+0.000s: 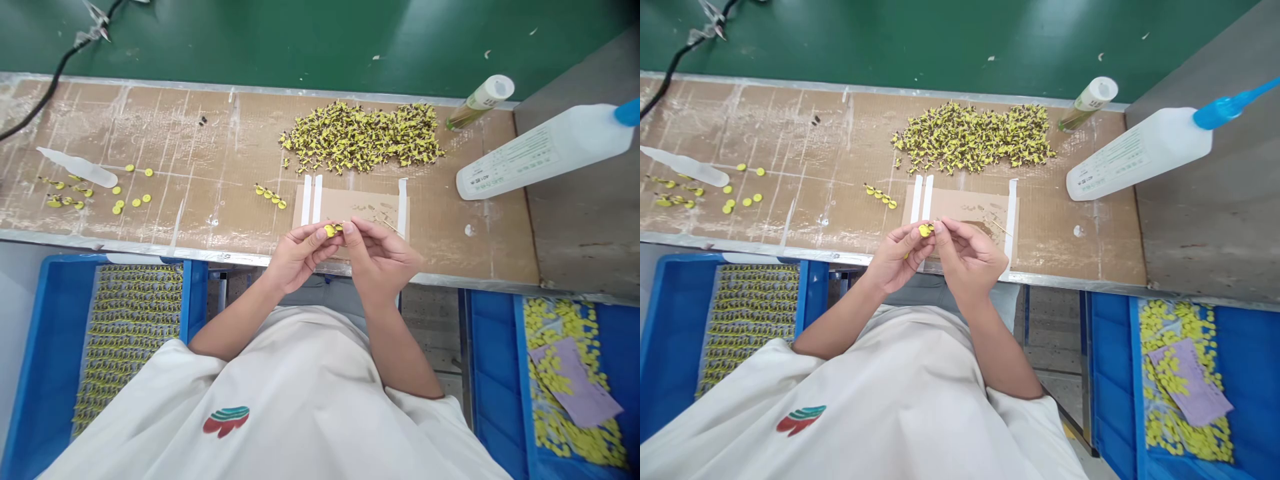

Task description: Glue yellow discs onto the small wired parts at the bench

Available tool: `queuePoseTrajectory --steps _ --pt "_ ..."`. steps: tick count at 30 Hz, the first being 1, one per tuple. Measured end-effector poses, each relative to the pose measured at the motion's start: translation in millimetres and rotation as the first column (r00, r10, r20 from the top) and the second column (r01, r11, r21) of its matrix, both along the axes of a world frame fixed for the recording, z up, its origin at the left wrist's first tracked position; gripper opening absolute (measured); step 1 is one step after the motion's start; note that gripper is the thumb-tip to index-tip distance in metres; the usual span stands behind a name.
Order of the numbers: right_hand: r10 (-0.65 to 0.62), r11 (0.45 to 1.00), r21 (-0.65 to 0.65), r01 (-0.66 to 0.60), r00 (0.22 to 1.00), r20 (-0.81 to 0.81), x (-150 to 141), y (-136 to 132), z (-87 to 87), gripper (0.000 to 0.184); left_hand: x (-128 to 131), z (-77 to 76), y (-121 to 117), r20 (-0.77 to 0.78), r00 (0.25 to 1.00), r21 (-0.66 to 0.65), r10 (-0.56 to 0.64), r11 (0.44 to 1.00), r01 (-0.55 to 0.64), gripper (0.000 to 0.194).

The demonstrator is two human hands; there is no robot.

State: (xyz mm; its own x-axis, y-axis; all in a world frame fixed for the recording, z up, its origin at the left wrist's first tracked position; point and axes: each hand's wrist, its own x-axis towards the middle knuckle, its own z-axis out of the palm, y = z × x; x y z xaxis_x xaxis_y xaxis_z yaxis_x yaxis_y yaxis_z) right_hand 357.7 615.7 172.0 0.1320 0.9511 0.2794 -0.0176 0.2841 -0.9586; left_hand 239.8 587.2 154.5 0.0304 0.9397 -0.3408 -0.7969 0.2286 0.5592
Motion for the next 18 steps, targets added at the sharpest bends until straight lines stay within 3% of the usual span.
queuePoseTrajectory --steps 18 --pt "-0.019 1.0 0.004 0.019 0.999 0.046 0.1 -1.4 -3.2 0.013 0.4 0.2 -0.9 -0.036 0.999 -0.063 0.022 0.998 -0.024 0.028"
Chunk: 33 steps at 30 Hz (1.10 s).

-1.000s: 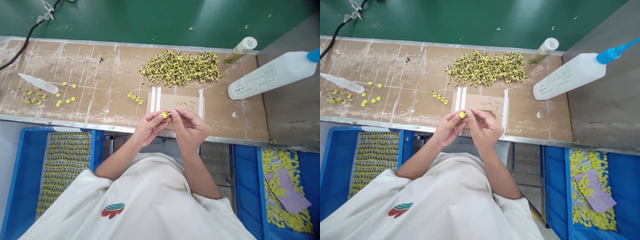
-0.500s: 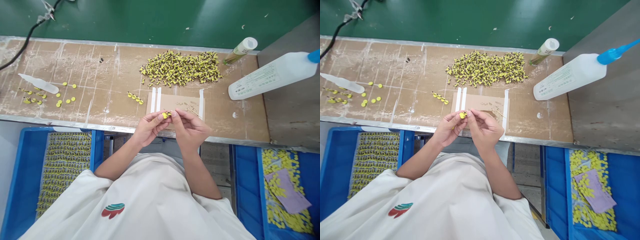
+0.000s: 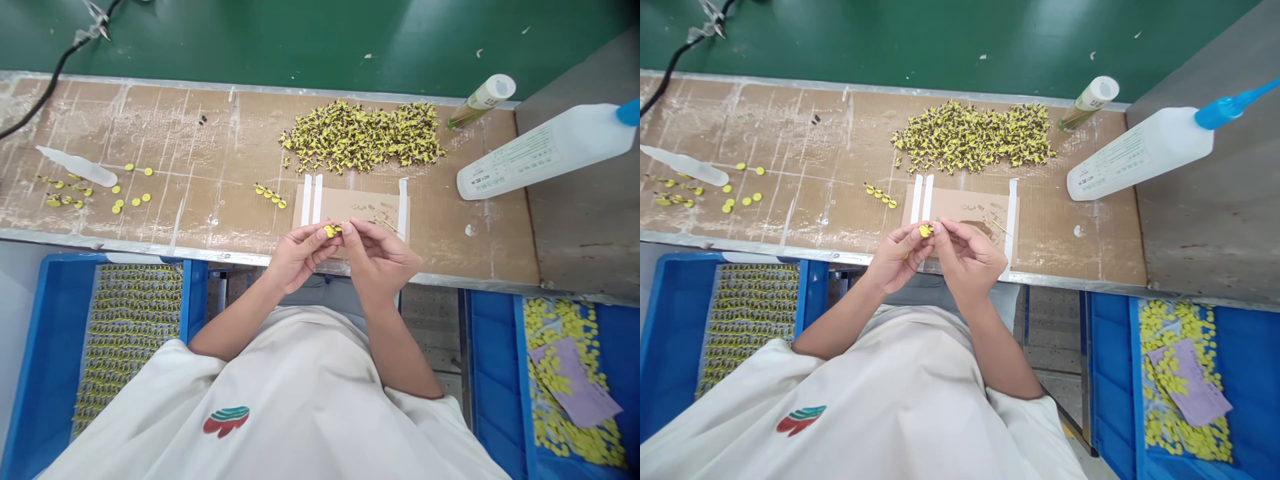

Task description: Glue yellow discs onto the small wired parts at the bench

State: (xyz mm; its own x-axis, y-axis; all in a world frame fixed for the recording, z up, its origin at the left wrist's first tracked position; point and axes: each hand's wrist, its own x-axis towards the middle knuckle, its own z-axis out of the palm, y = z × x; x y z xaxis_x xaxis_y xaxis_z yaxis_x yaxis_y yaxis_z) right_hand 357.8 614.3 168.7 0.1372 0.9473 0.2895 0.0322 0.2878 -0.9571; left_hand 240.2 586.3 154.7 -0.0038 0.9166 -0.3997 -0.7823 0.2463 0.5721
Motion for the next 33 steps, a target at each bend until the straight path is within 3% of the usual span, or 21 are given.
queuePoseTrajectory --steps 14,27,33 --pt "0.051 0.979 0.188 -0.075 0.991 0.127 8.0 0.1 -3.4 0.02 0.2 0.6 1.1 0.022 1.0 0.004 0.014 1.0 -0.014 0.027" --pt "0.071 0.98 0.17 -0.108 0.975 0.211 6.8 0.9 0.5 0.016 -0.9 0.1 -2.1 -0.065 0.996 -0.028 0.062 0.998 -0.064 0.032" --pt "0.068 0.962 0.232 -0.146 0.947 0.313 5.7 5.0 3.7 0.011 -6.5 0.6 -3.3 -0.097 0.992 -0.036 0.086 0.995 -0.09 0.032"
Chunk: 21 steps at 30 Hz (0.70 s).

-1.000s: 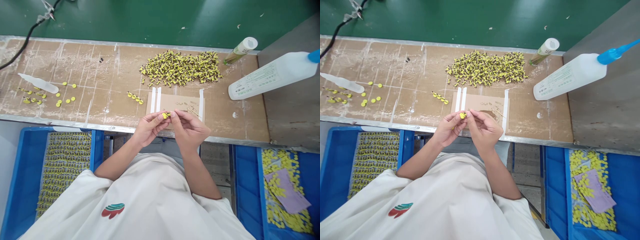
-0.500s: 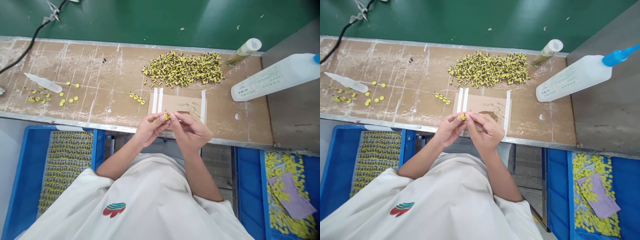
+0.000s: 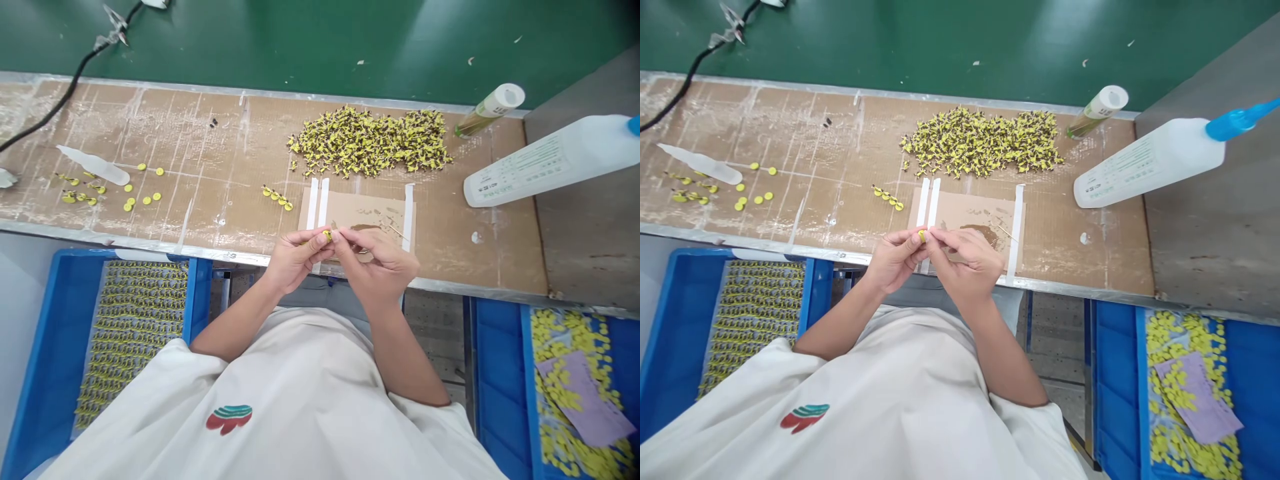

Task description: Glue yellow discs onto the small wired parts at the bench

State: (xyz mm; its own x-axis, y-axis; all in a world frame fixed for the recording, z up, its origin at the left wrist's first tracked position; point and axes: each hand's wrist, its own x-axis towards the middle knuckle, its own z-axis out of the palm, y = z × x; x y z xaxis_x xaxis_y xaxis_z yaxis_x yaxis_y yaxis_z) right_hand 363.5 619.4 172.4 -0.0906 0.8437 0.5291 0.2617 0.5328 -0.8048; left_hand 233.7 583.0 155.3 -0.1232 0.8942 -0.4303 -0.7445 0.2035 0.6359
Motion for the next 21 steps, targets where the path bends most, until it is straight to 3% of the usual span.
queuePoseTrajectory --steps 5,16,21 --pt "0.053 0.998 -0.039 -0.054 0.998 -0.031 -3.1 2.3 0.8 0.014 -4.6 1.5 0.2 0.019 1.0 0.007 -0.01 1.0 0.01 0.031" --pt "0.016 0.994 -0.103 -0.021 0.999 -0.049 -13.8 4.3 -10.4 0.016 -9.7 5.6 -1.3 0.074 0.997 -0.016 0.032 0.999 -0.031 0.029" --pt "0.094 0.988 -0.116 -0.105 0.991 -0.094 -15.2 5.4 -11.1 0.016 -12.7 4.4 -4.8 0.055 0.997 0.011 0.058 0.998 -0.059 0.026"
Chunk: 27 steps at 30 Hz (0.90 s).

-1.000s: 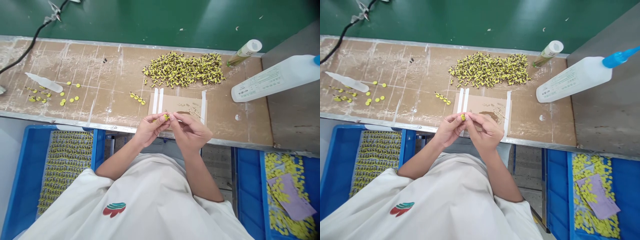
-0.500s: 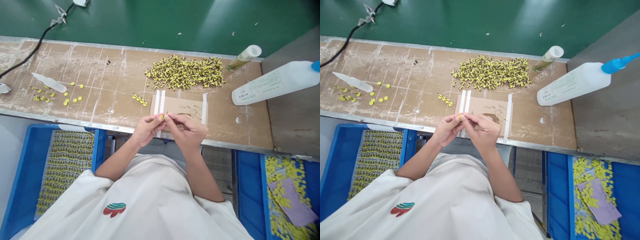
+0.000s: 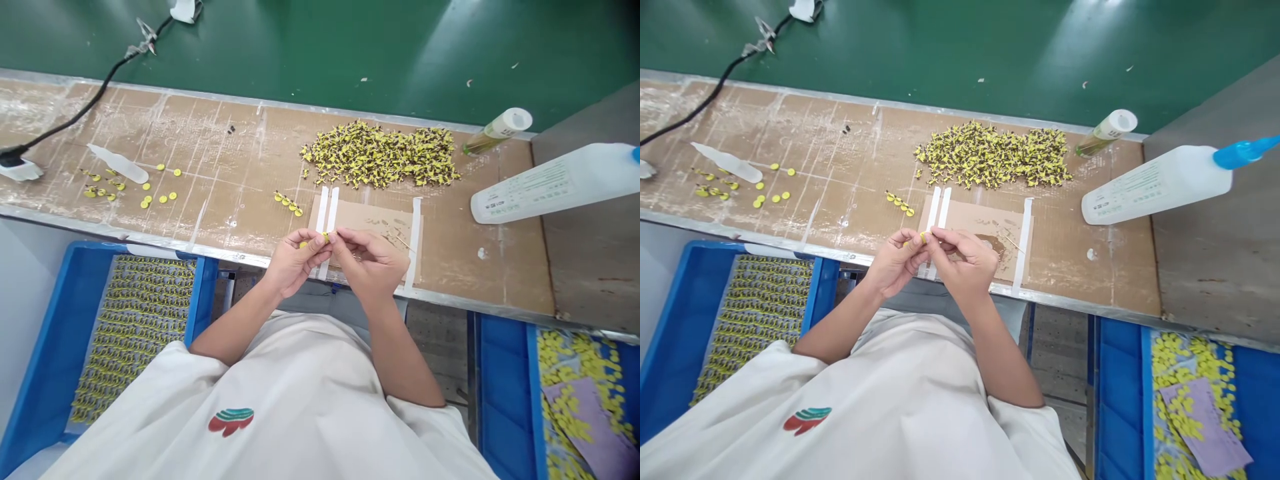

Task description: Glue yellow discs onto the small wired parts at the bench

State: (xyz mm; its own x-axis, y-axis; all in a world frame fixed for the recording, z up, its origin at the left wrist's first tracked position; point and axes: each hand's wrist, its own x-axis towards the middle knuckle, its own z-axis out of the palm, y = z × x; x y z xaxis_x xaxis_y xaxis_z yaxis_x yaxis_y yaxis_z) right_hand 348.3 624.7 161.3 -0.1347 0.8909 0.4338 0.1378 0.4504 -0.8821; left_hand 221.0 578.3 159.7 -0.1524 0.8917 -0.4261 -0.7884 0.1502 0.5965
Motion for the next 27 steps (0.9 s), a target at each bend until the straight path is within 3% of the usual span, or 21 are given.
queuePoseTrajectory --steps 8,13,27 --pt "0.082 0.982 -0.158 -0.1 0.99 -0.117 -7.3 -1.7 -3.0 0.014 -7.6 -1.8 -5.0 -0.092 0.994 -0.034 0.053 0.998 -0.057 0.03" --pt "0.101 0.961 -0.239 -0.138 0.982 -0.16 -14.2 -1.5 -2.2 0.016 -8.6 1.1 -6.1 -0.071 0.994 -0.036 0.081 0.996 -0.084 0.03" --pt "0.133 0.944 -0.282 -0.172 0.979 -0.154 -17.4 -3.6 -1.2 0.015 -9.4 -3.3 -11.9 -0.074 0.986 -0.058 0.151 0.986 -0.156 0.029"
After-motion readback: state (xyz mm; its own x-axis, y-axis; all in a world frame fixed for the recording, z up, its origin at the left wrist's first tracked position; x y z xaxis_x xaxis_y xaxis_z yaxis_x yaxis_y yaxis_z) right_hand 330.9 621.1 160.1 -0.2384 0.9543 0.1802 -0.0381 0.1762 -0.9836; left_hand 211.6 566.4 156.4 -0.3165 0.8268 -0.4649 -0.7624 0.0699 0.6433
